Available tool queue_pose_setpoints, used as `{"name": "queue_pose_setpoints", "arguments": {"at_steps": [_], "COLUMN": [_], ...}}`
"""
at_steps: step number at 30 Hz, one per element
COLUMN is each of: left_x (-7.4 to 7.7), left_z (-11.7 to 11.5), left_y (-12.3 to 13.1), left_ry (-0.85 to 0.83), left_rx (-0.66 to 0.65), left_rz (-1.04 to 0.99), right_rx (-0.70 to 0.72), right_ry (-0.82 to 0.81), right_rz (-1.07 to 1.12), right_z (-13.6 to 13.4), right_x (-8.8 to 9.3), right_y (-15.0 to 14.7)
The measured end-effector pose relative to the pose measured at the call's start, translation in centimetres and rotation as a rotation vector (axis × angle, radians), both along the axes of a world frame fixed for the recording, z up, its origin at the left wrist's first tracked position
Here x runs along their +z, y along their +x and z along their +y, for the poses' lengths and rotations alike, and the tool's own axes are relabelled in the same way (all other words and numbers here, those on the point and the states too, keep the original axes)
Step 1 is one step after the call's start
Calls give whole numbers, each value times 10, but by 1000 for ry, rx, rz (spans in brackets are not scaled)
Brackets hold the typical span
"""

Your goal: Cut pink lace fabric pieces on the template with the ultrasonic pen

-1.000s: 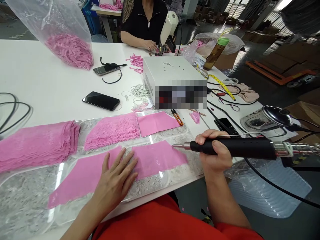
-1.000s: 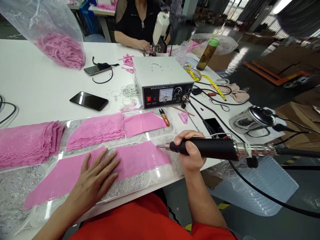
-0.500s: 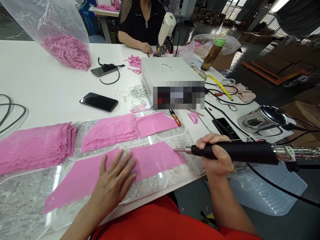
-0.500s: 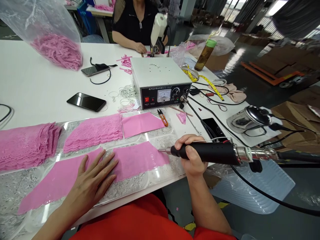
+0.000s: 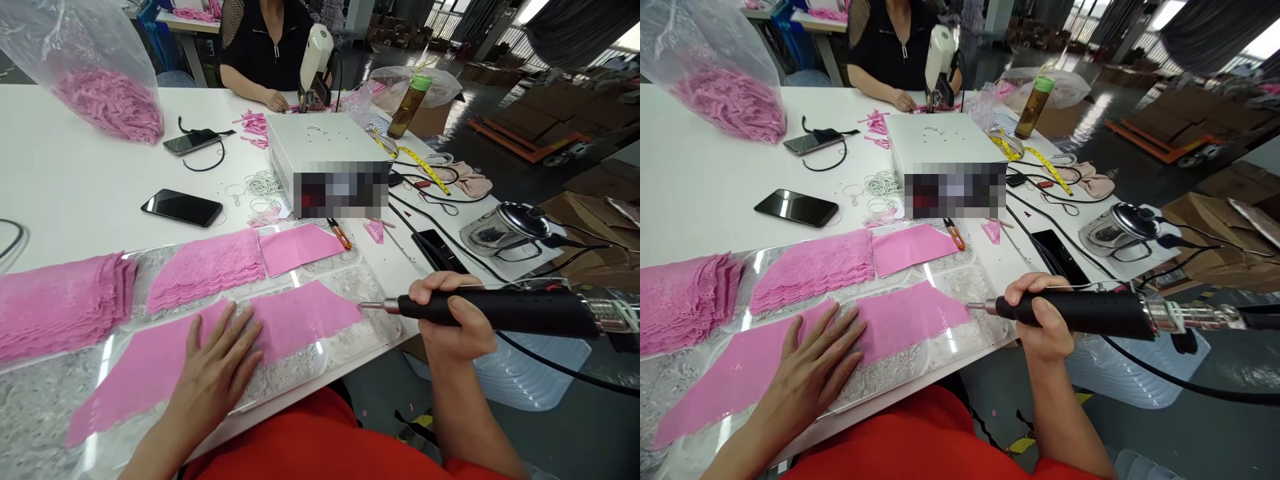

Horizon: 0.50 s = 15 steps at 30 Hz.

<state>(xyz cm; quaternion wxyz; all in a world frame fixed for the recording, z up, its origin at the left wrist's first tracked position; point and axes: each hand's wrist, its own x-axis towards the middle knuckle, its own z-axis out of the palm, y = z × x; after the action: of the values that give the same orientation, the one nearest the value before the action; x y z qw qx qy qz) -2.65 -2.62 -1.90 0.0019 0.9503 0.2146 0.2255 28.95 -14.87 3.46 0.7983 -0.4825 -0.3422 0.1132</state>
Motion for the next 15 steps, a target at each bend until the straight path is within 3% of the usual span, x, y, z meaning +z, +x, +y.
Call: {"name": "queue_pose_setpoints", "arguments": {"at_steps": [15], "left_x": [0], "left_z": [-1], "left_y": [-1], "left_ry": [7], "left_rx": [11], "left_rz": [13], "right_rx": [28], "right_ry": [-19], "right_rz": [-25], "right_z": [0], "right_x": [-6], "right_y": [-2]}}
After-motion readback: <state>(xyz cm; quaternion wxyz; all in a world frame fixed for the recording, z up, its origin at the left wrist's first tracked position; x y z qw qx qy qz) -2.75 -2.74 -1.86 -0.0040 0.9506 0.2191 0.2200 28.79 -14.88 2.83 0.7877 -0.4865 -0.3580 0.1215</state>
